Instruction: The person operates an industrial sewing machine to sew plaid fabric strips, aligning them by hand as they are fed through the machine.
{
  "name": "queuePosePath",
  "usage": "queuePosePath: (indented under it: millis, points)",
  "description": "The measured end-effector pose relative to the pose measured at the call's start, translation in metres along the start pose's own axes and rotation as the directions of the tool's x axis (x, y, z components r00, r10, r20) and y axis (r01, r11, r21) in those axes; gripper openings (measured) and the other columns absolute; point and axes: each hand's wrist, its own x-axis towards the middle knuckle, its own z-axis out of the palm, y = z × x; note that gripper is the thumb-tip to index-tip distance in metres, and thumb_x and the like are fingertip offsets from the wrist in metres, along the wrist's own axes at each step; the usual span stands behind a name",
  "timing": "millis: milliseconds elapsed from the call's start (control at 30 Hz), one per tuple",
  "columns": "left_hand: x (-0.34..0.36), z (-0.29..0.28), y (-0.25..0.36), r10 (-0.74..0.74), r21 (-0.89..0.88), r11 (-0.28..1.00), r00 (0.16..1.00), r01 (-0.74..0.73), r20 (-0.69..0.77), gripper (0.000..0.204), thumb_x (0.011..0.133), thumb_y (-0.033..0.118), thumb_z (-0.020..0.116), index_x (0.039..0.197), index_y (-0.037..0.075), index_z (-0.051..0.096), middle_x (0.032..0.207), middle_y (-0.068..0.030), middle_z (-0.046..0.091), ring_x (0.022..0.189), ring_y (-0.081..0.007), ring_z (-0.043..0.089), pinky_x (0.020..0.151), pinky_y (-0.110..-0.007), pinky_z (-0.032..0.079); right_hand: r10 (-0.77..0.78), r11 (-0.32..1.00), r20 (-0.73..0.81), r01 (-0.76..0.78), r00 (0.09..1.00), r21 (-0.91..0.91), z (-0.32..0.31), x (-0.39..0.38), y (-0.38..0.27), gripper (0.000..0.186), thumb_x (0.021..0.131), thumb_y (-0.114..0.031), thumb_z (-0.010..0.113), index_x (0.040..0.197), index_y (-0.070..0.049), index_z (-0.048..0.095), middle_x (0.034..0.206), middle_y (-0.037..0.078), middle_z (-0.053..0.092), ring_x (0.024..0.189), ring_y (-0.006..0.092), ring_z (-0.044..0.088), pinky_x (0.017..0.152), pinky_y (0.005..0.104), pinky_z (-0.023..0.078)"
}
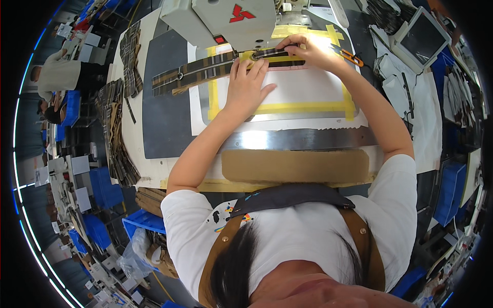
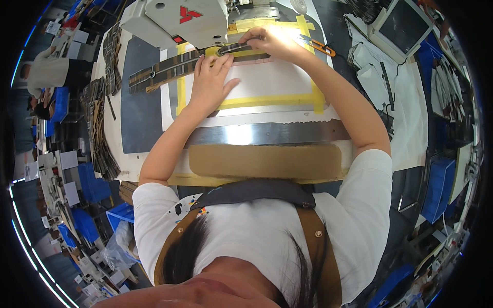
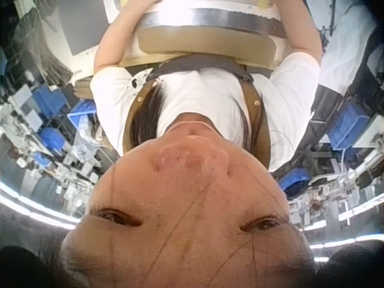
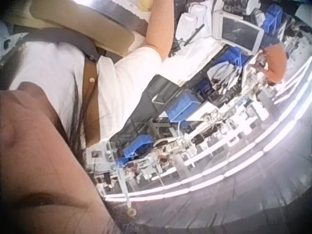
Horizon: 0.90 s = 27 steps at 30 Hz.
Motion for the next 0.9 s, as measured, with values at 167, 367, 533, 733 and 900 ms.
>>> queuePosePath:
  millis: [167,367,533,733,900]
  points:
    - [-0.005,0.003,-0.003,-0.020,0.011,1.000,1.000,0.020,-0.013,0.066,0.099,0.046,0.066,0.150,0.005,0.055,0.147,-0.0081,0.055,0.144,-0.0338,0.043,0.127,-0.056,0.026,0.108,0.988,0.175,-0.086,0.979,-0.126,-0.017,0.004,-0.033,0.031,0.098,-0.011,0.062,0.127,-0.005,0.074,0.111,0.006,0.074,0.088,0.0125,0.063,0.066,0.0295,0.062]
    - [-0.003,0.004,-0.004,-0.013,-0.020,1.000,1.000,0.013,0.012,0.066,0.100,0.046,0.066,0.150,0.005,0.055,0.147,-0.0090,0.055,0.148,-0.0301,0.042,0.127,-0.058,0.024,0.093,0.968,0.168,-0.050,0.981,-0.247,-0.015,-0.001,-0.041,0.032,0.099,-0.015,0.066,0.129,-0.008,0.074,0.101,0.007,0.071,0.083,0.0150,0.065,0.062,0.0314,0.060]
    - [-0.005,0.007,-0.003,-0.020,-0.042,0.999,0.999,0.019,-0.028,0.064,0.101,0.043,0.066,0.150,0.005,0.055,0.148,-0.0095,0.055,0.146,-0.0307,0.043,0.126,-0.058,0.025,-0.183,0.916,-0.107,0.130,0.977,-0.380,-0.027,-0.026,-0.011,0.019,0.102,-0.014,0.066,0.117,-0.004,0.074,0.102,0.011,0.072,0.095,0.0252,0.068,0.089,0.0387,0.053]
    - [-0.008,0.008,-0.002,-0.058,-0.080,0.995,0.997,0.054,-0.047,0.060,0.101,0.038,0.067,0.149,0.005,0.055,0.150,-0.0099,0.055,0.144,-0.0325,0.044,0.126,-0.058,0.025,-0.490,0.735,-0.023,0.399,0.871,-0.549,0.004,-0.076,-0.005,0.025,0.098,-0.003,0.062,0.121,-0.004,0.071,0.113,0.009,0.075,0.115,0.0281,0.065,0.101,0.0410,0.047]
    - [-0.007,0.004,0.000,-0.063,-0.116,0.992,0.996,0.056,-0.059,0.058,0.100,0.034,0.069,0.148,0.004,0.056,0.150,-0.0095,0.055,0.144,-0.0337,0.043,0.127,-0.058,0.025,-0.541,0.569,0.014,0.378,0.841,-0.731,0.012,-0.085,0.003,0.045,0.091,-0.001,0.062,0.136,-0.007,0.067,0.124,0.007,0.075,0.120,0.0276,0.063,0.102,0.0428,0.046]
